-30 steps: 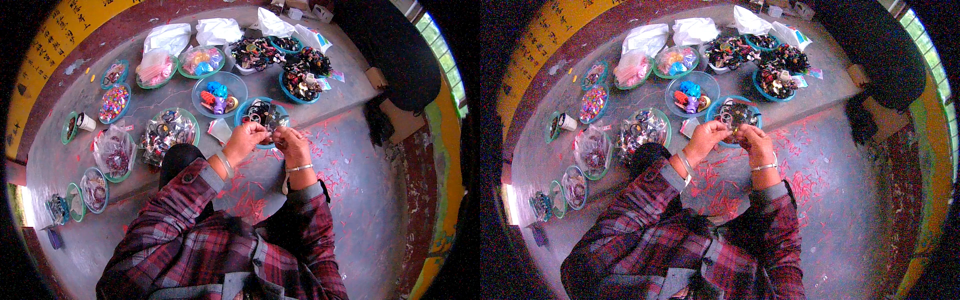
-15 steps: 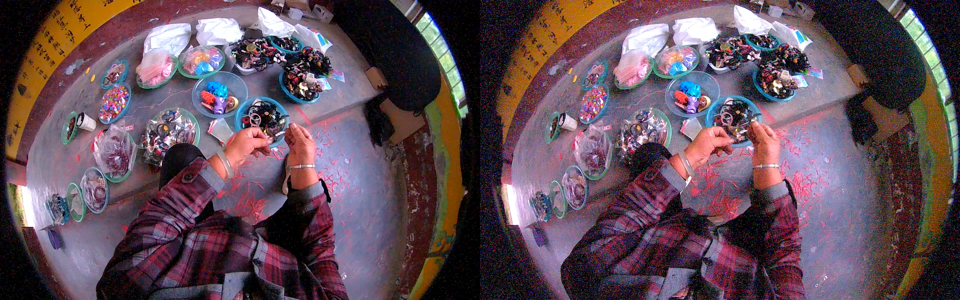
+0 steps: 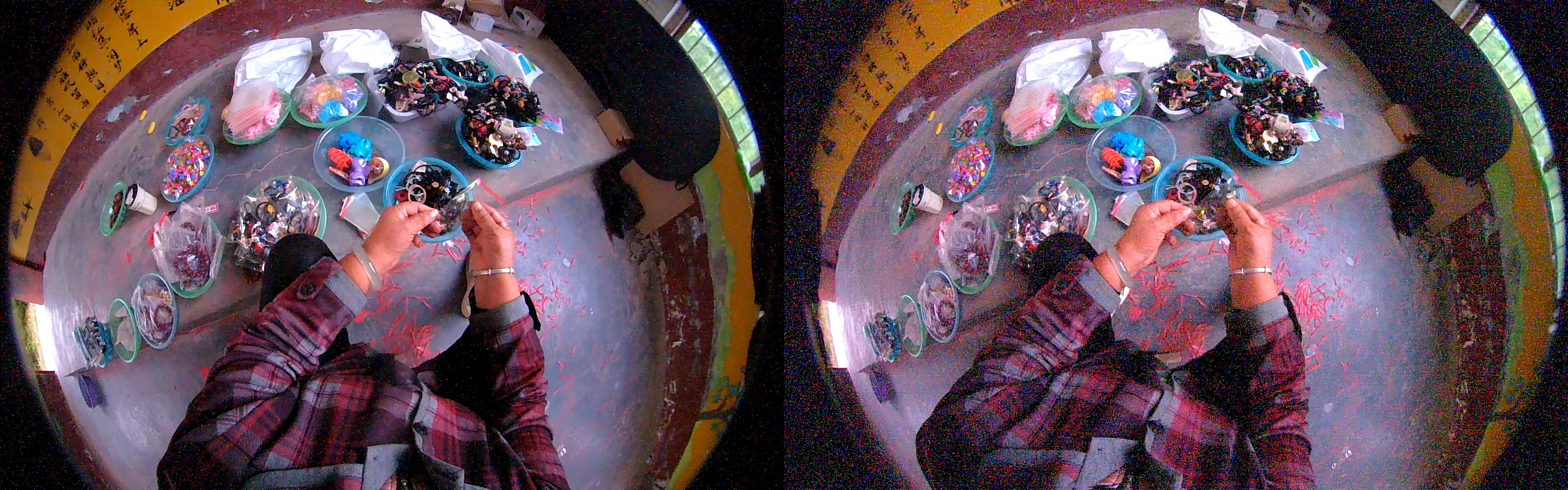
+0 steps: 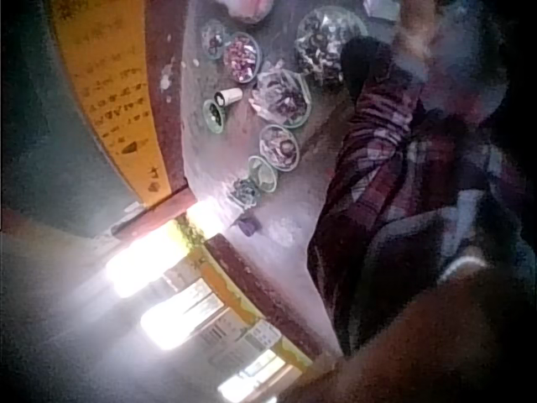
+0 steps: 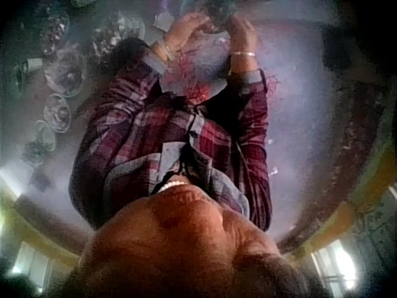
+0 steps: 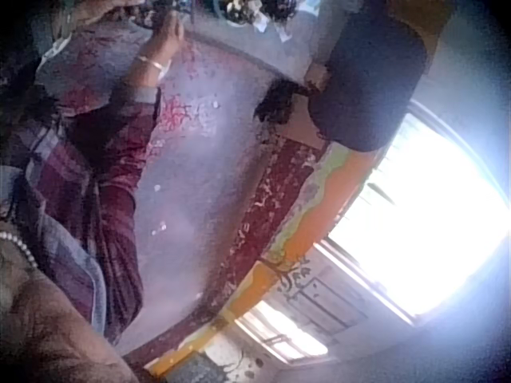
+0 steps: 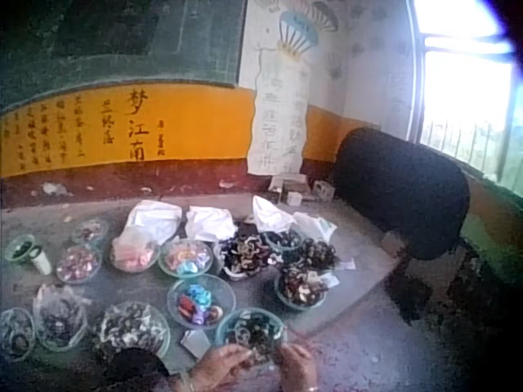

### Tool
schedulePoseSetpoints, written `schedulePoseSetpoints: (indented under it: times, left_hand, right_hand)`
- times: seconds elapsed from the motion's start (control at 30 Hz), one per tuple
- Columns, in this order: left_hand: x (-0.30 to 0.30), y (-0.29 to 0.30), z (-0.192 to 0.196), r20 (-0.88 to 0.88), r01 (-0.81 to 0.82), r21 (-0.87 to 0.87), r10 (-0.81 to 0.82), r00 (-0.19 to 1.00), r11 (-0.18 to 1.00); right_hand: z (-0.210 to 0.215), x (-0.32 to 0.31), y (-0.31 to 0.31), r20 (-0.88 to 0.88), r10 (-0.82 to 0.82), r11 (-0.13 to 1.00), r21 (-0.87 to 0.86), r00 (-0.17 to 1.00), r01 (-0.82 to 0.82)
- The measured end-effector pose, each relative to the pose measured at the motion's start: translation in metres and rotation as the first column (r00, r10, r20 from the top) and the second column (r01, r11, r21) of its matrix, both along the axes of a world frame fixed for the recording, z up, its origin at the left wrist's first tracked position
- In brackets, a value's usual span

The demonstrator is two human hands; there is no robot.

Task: The person sits on the floor surrounded by bowls of hair accessories and plastic bags. They pick up small hair clips and rubber bands, attach the clips to the bands, and place the finished items into a clear plastic bag. The person repeats this process continuously, handling the items one by one.

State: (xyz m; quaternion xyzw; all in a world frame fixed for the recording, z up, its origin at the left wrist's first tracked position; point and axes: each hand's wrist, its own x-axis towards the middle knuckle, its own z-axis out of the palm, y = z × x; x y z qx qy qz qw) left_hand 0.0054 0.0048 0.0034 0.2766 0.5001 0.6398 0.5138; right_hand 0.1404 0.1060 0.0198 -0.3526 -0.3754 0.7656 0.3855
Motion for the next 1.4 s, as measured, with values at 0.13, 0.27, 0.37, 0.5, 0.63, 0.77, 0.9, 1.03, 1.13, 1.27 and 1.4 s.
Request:
schedulePoseSetpoints:
  times: [0.13, 0.27, 0.37, 0.5, 0.63, 0.77, 0.9, 1.03, 1.13, 1.27, 1.4]
  left_hand:
    - [0.005, -0.001, 0.006, -0.234, -0.038, 0.058, 0.051, 0.971, 0.998]
    - [0.004, -0.001, 0.002, -0.16, -0.005, 0.041, 0.011, 0.987, 0.999]
    - [0.0, -0.001, 0.009, -0.064, 0.0, 0.01, 0.001, 0.998, 1.0]
    - [-0.002, 0.001, 0.016, -0.081, 0.027, 0.042, -0.024, 0.996, 0.999]
    - [0.001, 0.003, 0.002, -0.138, 0.003, 0.099, 0.011, 0.99, 0.995]
    - [-0.004, 0.007, -0.006, -0.003, -0.085, 0.054, 0.085, 0.996, 0.995]
    - [-0.006, 0.01, -0.015, 0.097, -0.09, 0.076, 0.082, 0.992, 0.993]
    - [-0.007, 0.008, -0.016, 0.084, -0.066, 0.1, 0.057, 0.995, 0.993]
    - [-0.008, 0.007, -0.011, 0.109, -0.002, 0.115, -0.01, 0.994, 0.993]
    - [-0.006, 0.003, 0.003, 0.15, 0.028, 0.119, -0.046, 0.988, 0.992]
    - [-0.005, 0.001, 0.009, 0.142, 0.046, 0.128, -0.065, 0.988, 0.991]
  right_hand:
    - [-0.003, 0.001, 0.001, -0.048, -0.032, 0.999, -0.01, 0.998, 0.032]
    - [-0.004, 0.001, 0.002, -0.082, -0.04, 0.999, 0.014, 0.996, 0.042]
    - [-0.005, 0.003, 0.007, -0.037, 0.023, 0.998, 0.062, 0.999, -0.021]
    - [-0.009, 0.004, 0.007, 0.13, 0.187, 0.973, 0.112, 0.974, -0.202]
    - [0.006, -0.004, -0.007, 0.216, 0.177, 0.971, 0.12, 0.96, -0.206]
    - [0.003, 0.0, -0.002, 0.279, 0.267, 0.946, 0.106, 0.922, -0.306]
    - [-0.005, 0.0, -0.002, 0.277, 0.316, 0.937, 0.063, 0.908, -0.345]
    - [-0.006, 0.0, -0.001, 0.257, 0.324, 0.927, 0.106, 0.91, -0.36]
    - [0.001, 0.001, -0.004, 0.259, 0.345, 0.91, 0.142, 0.902, -0.389]
    - [0.004, 0.003, -0.005, 0.292, 0.361, 0.89, 0.176, 0.886, -0.42]
    - [0.0, 0.002, -0.004, 0.333, 0.348, 0.886, 0.19, 0.876, -0.424]
